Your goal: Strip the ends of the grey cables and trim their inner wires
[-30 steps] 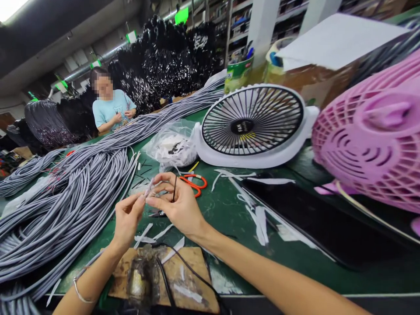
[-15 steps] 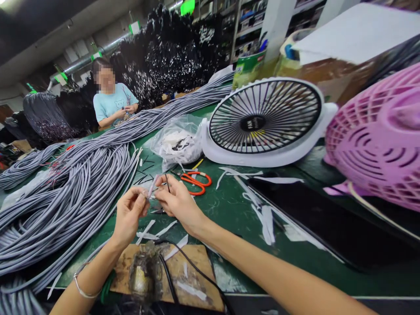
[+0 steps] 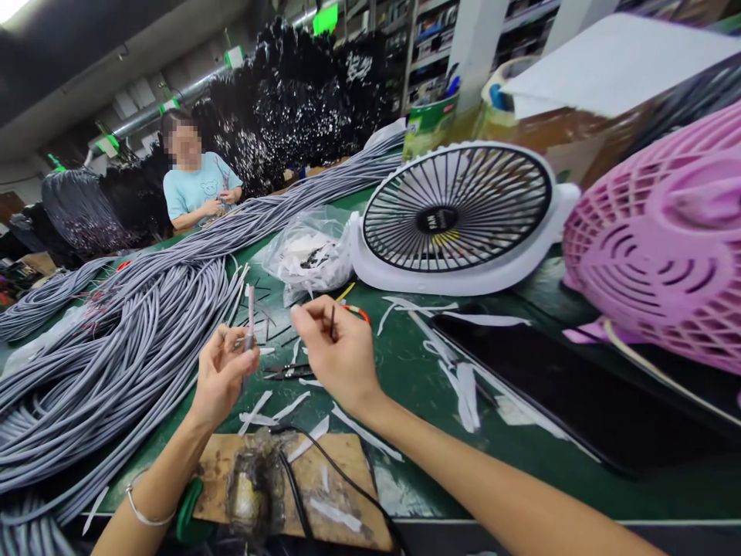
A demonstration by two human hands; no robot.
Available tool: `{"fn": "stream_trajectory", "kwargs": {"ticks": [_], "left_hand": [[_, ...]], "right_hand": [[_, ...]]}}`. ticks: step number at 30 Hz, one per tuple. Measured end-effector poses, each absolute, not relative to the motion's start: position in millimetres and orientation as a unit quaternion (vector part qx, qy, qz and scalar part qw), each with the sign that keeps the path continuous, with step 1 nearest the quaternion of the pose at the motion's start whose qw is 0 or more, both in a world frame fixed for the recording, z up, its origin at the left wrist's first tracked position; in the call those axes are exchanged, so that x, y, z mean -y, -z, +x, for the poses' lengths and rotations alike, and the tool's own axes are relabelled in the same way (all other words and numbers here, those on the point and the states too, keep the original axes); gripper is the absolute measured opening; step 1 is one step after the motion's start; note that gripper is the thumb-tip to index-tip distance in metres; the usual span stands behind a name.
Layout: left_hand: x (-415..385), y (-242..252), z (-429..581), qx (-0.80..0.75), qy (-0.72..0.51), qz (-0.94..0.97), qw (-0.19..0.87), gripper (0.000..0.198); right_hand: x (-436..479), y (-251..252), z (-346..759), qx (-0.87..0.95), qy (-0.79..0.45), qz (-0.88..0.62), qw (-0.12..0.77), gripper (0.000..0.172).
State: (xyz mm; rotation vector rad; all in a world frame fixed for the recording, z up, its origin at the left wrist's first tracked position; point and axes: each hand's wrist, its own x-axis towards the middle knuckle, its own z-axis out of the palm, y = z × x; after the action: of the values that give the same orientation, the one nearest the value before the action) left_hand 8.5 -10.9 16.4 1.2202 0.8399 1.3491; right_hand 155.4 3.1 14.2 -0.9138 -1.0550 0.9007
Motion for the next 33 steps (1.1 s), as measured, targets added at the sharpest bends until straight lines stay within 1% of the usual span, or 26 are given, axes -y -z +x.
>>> {"fn": "stream_trajectory", "kwargs": {"ticks": [1,3,6,7,9,10,11,12,14,15,17,20,22,24,26,27,30,33], "left_hand": [[11.1,-15.8,8.7,-0.365,-0.569,0.505,0.537,0.042],[11.4,-14.4,8.8,-0.381,-0.571,0.493,0.534,0.040],[11.3,-13.2,8.8,-0.390,-0.571,0.487,0.533,0.044],[11.3,-13.1,9.1,-0.392,-0.567,0.489,0.535,0.047],[12.1,-13.0,10.3,-0.397,-0.551,0.500,0.538,0.048],[12.9,-13.0,11.2,-0.401,-0.544,0.510,0.533,0.046],[14.1,-12.9,12.2,-0.407,-0.539,0.523,0.520,0.042],[15.5,-12.7,13.1,-0.415,-0.538,0.539,0.498,0.037],[18.4,-12.0,14.4,-0.433,-0.540,0.582,0.427,0.026],[19.7,-11.6,14.6,-0.439,-0.538,0.608,0.385,0.021],[21.5,-10.8,14.1,-0.445,-0.525,0.660,0.302,0.019],[21.4,-10.2,12.6,-0.452,-0.523,0.694,0.201,0.019],[20.2,-9.8,12.1,-0.464,-0.541,0.681,0.168,0.015],[18.4,-9.6,12.0,-0.473,-0.566,0.651,0.176,0.009],[16.4,-9.9,12.0,-0.478,-0.589,0.612,0.223,0.004],[15.5,-10.6,11.9,-0.478,-0.598,0.591,0.254,0.006],[13.5,-14.2,11.9,-0.476,-0.612,0.537,0.333,0.017],[13.6,-18.5,12.6,-0.474,-0.621,0.509,0.361,0.028]], "right_hand": [[0.8,-13.5,154.2,0.507,-0.366,-0.408,0.665,0.024],[5.6,-11.8,152.0,0.569,-0.339,-0.404,0.631,0.020],[4.9,-9.9,150.1,0.606,-0.356,-0.391,0.595,0.015],[3.4,-9.7,149.9,0.606,-0.372,-0.385,0.589,0.018],[0.3,-9.6,150.1,0.608,-0.410,-0.366,0.573,0.028],[-0.8,-9.7,150.4,0.613,-0.422,-0.358,0.565,0.031],[-1.4,-9.6,150.7,0.620,-0.420,-0.356,0.559,0.029],[-1.4,-9.5,151.0,0.630,-0.402,-0.362,0.558,0.025],[0.6,-8.9,151.3,0.650,-0.322,-0.387,0.569,0.018],[2.4,-8.5,151.2,0.659,-0.275,-0.398,0.576,0.019],[7.7,-7.6,149.9,0.680,-0.200,-0.404,0.579,0.021],[17.8,-5.6,146.4,0.731,-0.158,-0.361,0.557,0.021],[24.4,-4.1,144.1,0.773,-0.149,-0.302,0.537,0.019],[29.3,-2.9,142.9,0.812,-0.139,-0.231,0.517,0.018],[31.3,-2.5,143.0,0.831,-0.125,-0.180,0.512,0.017],[31.0,-2.5,143.3,0.828,-0.119,-0.174,0.520,0.015],[25.2,-2.7,144.5,0.784,-0.131,-0.256,0.551,0.009],[17.9,-1.7,144.5,0.757,-0.156,-0.361,0.522,0.019]]}}
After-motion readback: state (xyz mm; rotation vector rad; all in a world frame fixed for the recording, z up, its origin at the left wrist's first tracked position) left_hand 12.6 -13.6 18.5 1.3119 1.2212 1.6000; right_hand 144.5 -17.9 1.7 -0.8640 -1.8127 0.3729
